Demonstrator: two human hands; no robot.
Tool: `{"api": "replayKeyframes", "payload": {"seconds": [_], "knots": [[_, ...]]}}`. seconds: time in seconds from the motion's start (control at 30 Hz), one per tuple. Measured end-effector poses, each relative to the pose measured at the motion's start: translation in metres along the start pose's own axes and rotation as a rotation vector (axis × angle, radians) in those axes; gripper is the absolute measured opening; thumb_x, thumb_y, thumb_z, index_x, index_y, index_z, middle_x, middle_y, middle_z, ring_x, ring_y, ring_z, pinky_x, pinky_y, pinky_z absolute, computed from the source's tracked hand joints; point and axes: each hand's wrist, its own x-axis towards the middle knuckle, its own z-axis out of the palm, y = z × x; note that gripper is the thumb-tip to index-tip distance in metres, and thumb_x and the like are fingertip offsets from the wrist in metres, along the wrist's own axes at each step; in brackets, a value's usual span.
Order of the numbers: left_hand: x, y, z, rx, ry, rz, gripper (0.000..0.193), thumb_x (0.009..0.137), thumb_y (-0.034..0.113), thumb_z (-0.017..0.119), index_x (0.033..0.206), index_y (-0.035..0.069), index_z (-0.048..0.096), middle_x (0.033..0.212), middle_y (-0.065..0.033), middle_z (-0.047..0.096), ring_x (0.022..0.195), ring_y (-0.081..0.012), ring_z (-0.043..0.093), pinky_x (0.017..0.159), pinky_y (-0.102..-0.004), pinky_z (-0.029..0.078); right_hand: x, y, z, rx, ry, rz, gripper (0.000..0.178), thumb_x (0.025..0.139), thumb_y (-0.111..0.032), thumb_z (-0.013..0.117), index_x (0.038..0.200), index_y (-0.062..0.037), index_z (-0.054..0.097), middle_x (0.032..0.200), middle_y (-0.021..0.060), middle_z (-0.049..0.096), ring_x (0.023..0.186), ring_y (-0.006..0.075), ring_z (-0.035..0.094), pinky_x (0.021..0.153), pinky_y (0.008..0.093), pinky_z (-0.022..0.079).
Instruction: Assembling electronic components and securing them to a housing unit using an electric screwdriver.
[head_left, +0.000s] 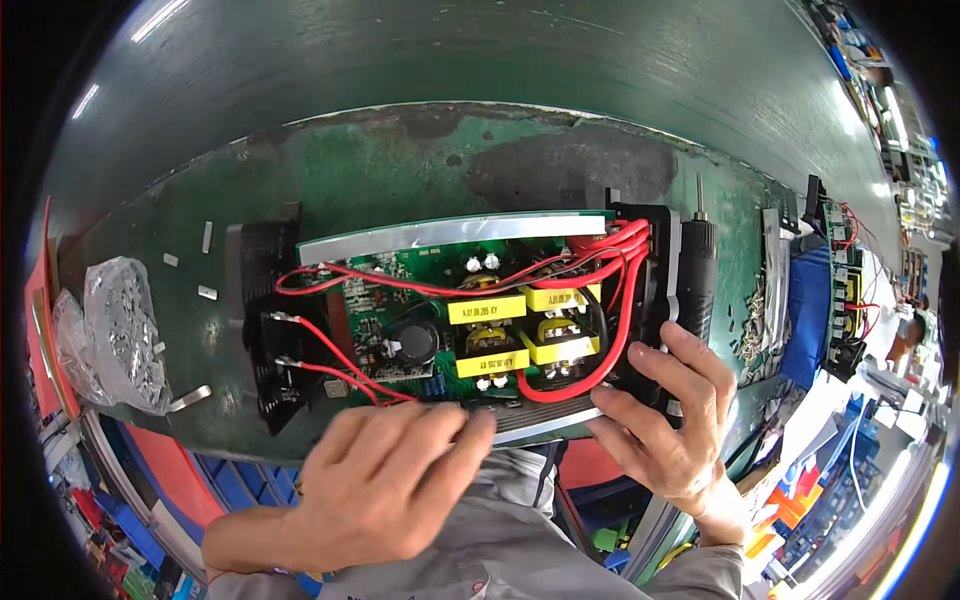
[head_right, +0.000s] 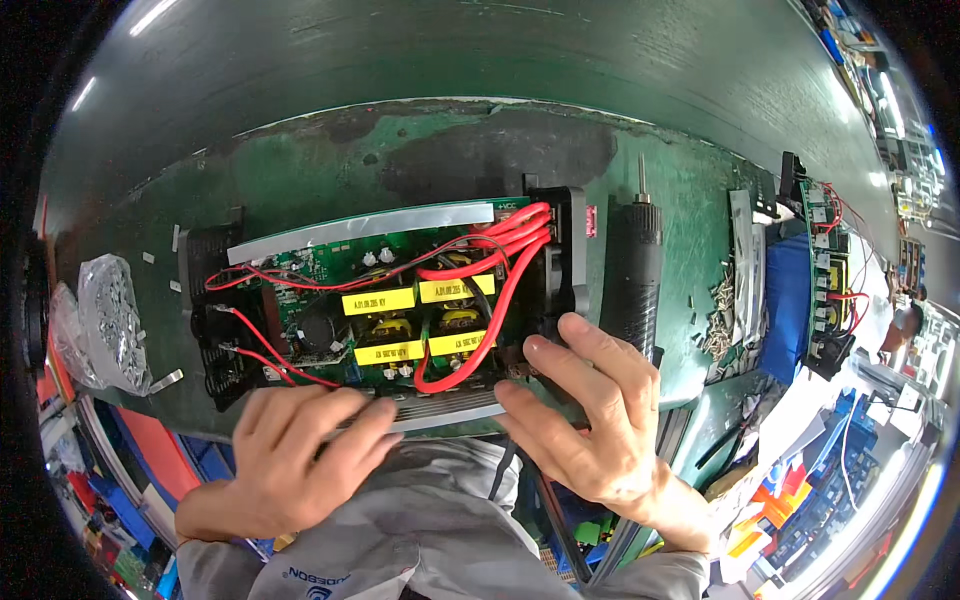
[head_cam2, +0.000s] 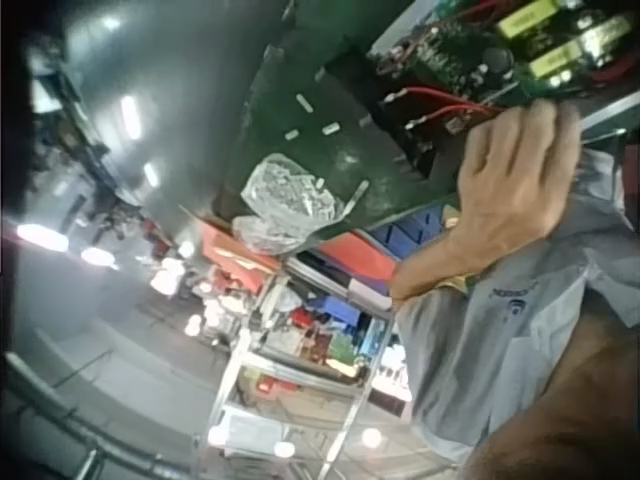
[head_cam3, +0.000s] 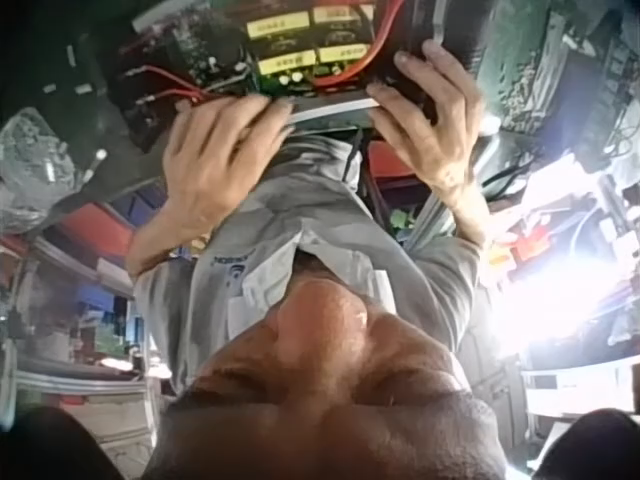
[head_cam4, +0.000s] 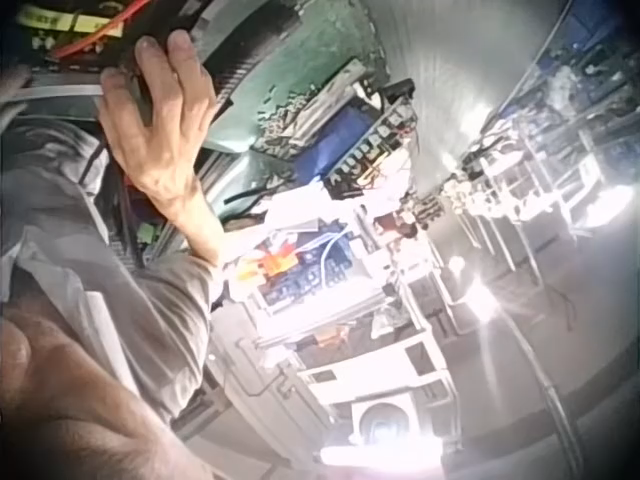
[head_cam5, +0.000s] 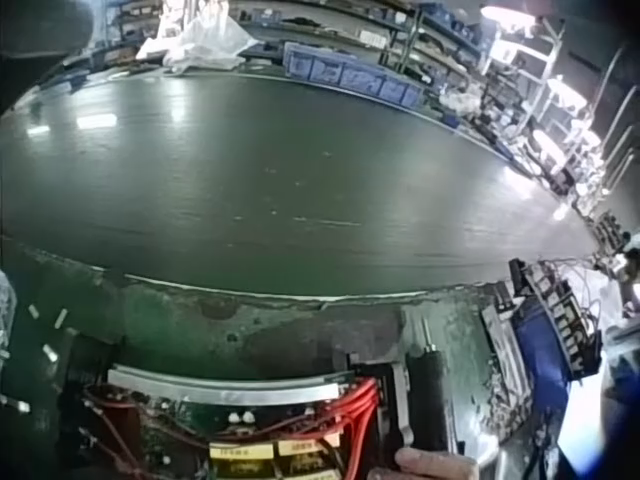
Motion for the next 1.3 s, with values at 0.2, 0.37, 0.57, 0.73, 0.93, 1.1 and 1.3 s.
{"api": "replayKeyframes", "payload": {"seconds": [0.2,0.37,0.57,0.73,0.93,1.1,1.3], "knots": [[0.008,0.000,0.006,-0.002,-0.057,0.012,0.047,0.072,0.013,0.088,0.115,0.005,0.073,0.105,-0.0054,0.068,0.085,-0.0237,0.064,0.069,-0.0368,0.050,-0.023,0.005,-0.006,0.008,0.028,0.150,0.039,0.069,-0.015,0.092,0.104,-0.0124,0.076,0.126,0.0132,0.067,0.124,0.0394,0.060,0.099,0.0472,0.052],[0.017,0.014,0.003,0.020,-0.064,-0.042,0.048,0.071,0.013,0.087,0.116,0.004,0.073,0.107,-0.0067,0.071,0.087,-0.0235,0.066,0.073,-0.0361,0.050,-0.052,0.008,-0.012,-0.008,0.145,0.405,0.037,0.077,-0.003,0.081,0.110,-0.0047,0.067,0.125,0.0190,0.065,0.127,0.0431,0.059,0.106,0.0538,0.046],[0.017,0.019,0.003,0.101,-0.147,-0.088,0.051,0.068,0.009,0.085,0.117,0.003,0.073,0.110,-0.0058,0.073,0.089,-0.0228,0.066,0.075,-0.0372,0.046,-0.078,0.016,0.002,-0.065,0.231,0.643,0.046,0.082,-0.001,0.079,0.125,-0.0006,0.063,0.131,0.0196,0.063,0.133,0.0379,0.057,0.115,0.0474,0.041],[0.015,0.016,0.005,0.072,-0.176,-0.075,0.051,0.069,0.007,0.084,0.118,0.003,0.073,0.109,-0.0052,0.071,0.087,-0.0233,0.062,0.073,-0.0395,0.045,-0.078,0.006,0.004,0.038,0.180,0.897,0.073,0.084,-0.012,0.082,0.149,-0.0006,0.053,0.133,0.0181,0.063,0.110,0.0274,0.061,0.099,0.0407,0.047],[0.021,0.005,0.008,0.014,-0.152,-0.010,0.042,0.073,0.006,0.081,0.115,0.004,0.074,0.096,-0.0053,0.065,0.078,-0.0250,0.057,0.067,-0.0396,0.045,-0.065,-0.008,0.012,0.028,0.058,1.016,0.073,0.081,-0.008,0.081,0.148,-0.0028,0.053,0.110,0.0175,0.062,0.096,0.0295,0.063,0.086,0.0398,0.053],[0.033,0.016,0.009,0.014,-0.183,-0.035,0.034,0.078,0.000,0.082,0.111,0.001,0.075,0.093,-0.0097,0.063,0.081,-0.0301,0.057,0.073,-0.0431,0.045,-0.137,-0.048,0.022,0.233,0.054,1.091,0.064,0.076,-0.012,0.082,0.132,0.0002,0.054,0.109,0.0211,0.058,0.096,0.0373,0.063,0.086,0.0445,0.053],[0.030,0.021,0.011,0.091,-0.174,-0.006,0.027,0.087,0.001,0.078,0.114,-0.001,0.074,0.096,-0.0102,0.062,0.084,-0.0286,0.058,0.078,-0.0404,0.047,-0.176,-0.096,0.034,1.225,0.192,1.373,0.051,0.084,-0.015,0.082,0.127,-0.0016,0.058,0.090,-0.0010,0.058,0.080,0.0075,0.054,0.073,0.0252,0.046]]}}
